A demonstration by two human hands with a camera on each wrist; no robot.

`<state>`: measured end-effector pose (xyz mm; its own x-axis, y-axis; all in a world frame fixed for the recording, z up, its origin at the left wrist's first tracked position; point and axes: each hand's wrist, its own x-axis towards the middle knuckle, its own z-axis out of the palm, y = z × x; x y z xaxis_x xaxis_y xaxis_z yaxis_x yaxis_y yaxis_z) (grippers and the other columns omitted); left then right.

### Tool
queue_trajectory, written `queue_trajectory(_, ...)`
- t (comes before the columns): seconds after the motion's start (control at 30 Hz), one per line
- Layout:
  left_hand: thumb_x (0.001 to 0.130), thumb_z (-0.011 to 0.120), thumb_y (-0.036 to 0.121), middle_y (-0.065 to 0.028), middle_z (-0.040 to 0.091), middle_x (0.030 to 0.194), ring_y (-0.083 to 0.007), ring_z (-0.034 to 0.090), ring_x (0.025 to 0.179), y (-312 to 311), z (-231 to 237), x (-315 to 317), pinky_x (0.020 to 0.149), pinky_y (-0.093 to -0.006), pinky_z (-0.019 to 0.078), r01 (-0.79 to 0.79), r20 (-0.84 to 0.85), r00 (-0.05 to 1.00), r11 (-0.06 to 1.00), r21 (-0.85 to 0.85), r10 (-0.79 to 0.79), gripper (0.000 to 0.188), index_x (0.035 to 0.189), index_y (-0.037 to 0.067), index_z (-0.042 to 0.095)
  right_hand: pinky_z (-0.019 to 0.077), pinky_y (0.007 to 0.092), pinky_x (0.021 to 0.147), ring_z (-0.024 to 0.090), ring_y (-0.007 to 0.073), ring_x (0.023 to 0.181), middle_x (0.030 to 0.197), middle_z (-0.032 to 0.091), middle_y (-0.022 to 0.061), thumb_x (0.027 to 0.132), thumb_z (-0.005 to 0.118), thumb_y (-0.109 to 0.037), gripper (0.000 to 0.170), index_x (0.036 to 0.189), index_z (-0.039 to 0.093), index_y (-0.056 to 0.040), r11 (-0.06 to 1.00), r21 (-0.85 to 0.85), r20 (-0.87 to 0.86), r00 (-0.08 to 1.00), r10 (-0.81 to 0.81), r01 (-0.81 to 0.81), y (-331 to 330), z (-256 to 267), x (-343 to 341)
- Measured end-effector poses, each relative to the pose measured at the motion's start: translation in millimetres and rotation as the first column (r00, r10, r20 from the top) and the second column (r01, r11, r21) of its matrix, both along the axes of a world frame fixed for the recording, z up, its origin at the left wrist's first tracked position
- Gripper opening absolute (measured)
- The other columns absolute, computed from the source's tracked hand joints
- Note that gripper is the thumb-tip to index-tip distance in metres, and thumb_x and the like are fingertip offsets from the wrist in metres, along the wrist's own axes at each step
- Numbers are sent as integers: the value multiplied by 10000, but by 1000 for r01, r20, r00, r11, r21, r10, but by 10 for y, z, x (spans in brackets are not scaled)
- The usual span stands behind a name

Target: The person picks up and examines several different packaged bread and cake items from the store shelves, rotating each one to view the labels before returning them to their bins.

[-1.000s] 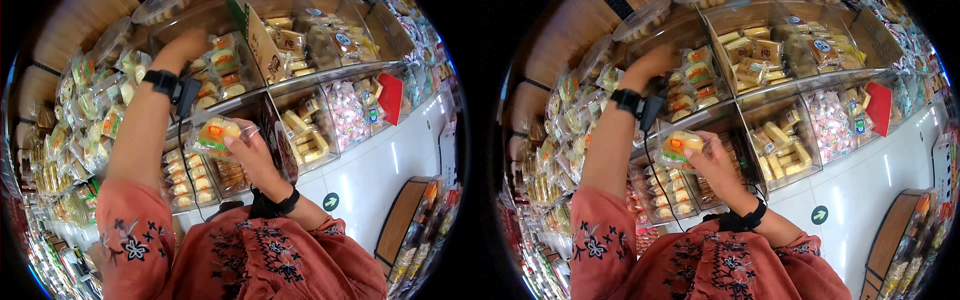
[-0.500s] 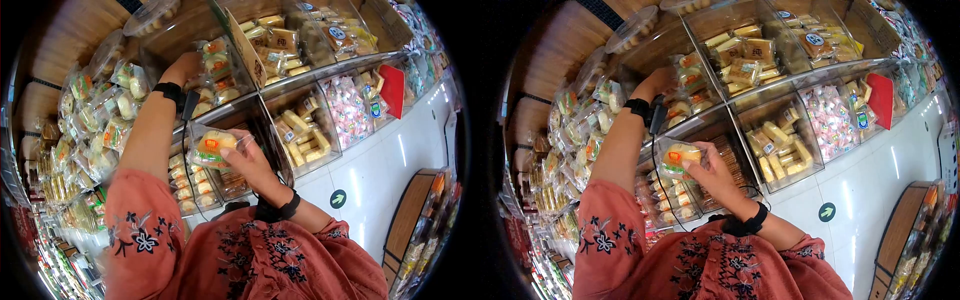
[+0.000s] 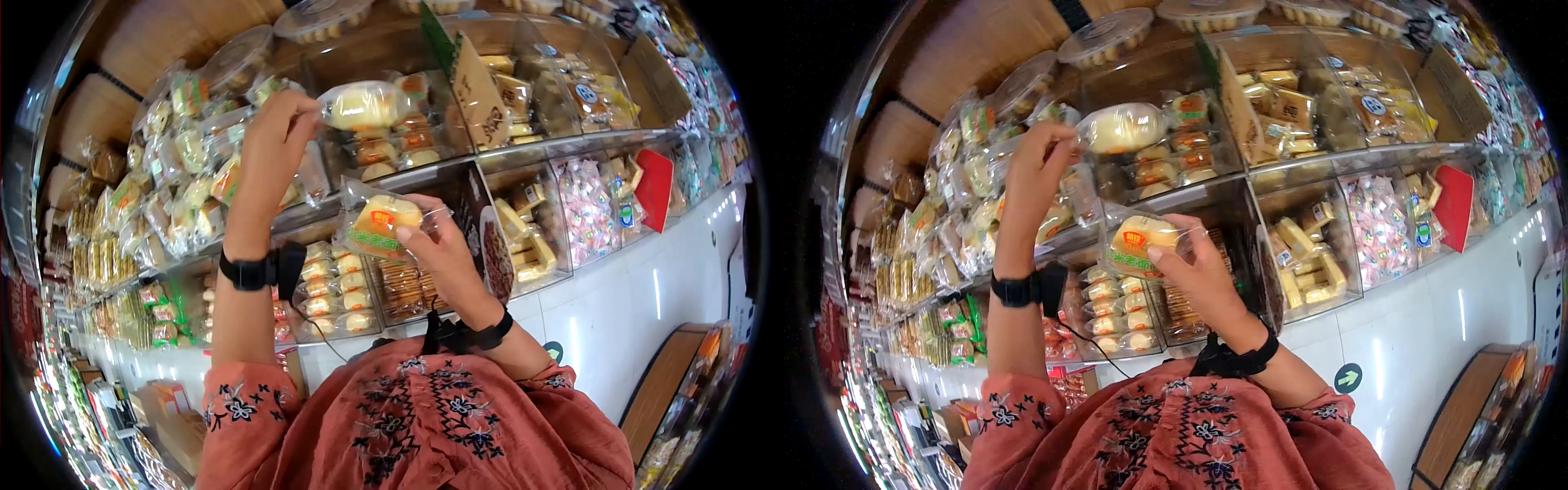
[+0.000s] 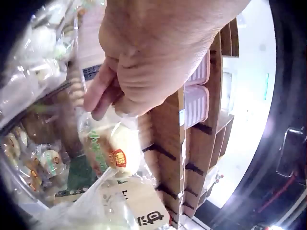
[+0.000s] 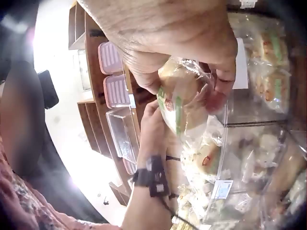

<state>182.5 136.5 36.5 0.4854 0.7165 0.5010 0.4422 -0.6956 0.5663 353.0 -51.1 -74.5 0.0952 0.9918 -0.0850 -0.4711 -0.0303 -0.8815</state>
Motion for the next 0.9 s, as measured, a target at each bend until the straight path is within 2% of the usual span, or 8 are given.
queue_trajectory(0.17,934,578,-42,-108,664,1096,-172,637,949,-612,-126,-621,827,-275,502,-37,245,969,995,93,13,150,1059,3,648,520,277,945,597,119,1106,1212,603,70,955,707,-191,548,1415,443,-50,989,96,28,994,110,-113,-13,233,-166)
queue_trajectory(0.2,960,571,-64,-95,659,1177,-161,610,1056,-747,-179,-708,912,-285,487,-53,343,937,997,-55,68,167,1092,15,635,492,293,995,579,129,1143,1252,589,76,950,710,-171,563,1421,434,-33,978,141,23,989,149,-151,5,227,-211)
queue_trajectory(0.33,989,570,-59,-127,644,1219,-171,595,1102,-965,-311,-1034,989,-290,459,-70,530,844,997,-31,76,157,1123,18,596,429,305,1047,530,138,1207,1304,555,69,936,724,-150,578,1426,441,-34,941,154,124,950,286,-303,-7,349,-426)
queue_trajectory(0.57,1014,564,-20,-151,642,1258,-176,603,1144,-1114,-432,-1522,1024,-310,459,-102,704,701,993,-65,117,130,1139,10,583,409,305,1061,523,140,1212,1307,551,59,918,734,-145,568,1417,476,-66,891,187,264,895,361,-414,57,284,-774)
queue_trajectory(0.7,1031,554,24,-139,646,1252,-160,618,1140,-1178,-495,-1643,1007,-293,496,32,841,486,958,-286,235,142,1170,4,567,396,309,1075,513,154,1236,1313,551,64,894,745,-148,577,1408,496,-66,880,191,304,878,369,-436,79,358,-908)
queue_trajectory(0.73,1020,575,38,-135,636,1276,-153,636,1121,-1238,-410,-1630,972,-298,537,14,790,481,898,-440,380,160,1177,11,563,393,311,1079,510,158,1243,1315,551,65,886,750,-149,582,1406,502,-65,875,194,333,869,367,-444,83,385,-930)
queue_trajectory(0.8,1017,585,64,-138,632,1285,-163,646,1116,-1278,-533,-1741,952,-313,558,177,853,436,903,-392,285,197,1206,17,561,387,312,1084,504,162,1254,1322,547,65,871,758,-151,601,1407,504,-60,871,169,386,844,372,-461,81,438,-969)
queue_trajectory(0.9,1005,611,145,-150,632,1308,-227,669,1109,-1283,-705,-1912,877,-353,604,35,724,631,922,-387,280,339,1318,27,554,382,323,1094,498,169,1270,1342,536,68,860,757,-142,624,1421,496,-58,858,170,418,824,383,-485,92,433,-1045)
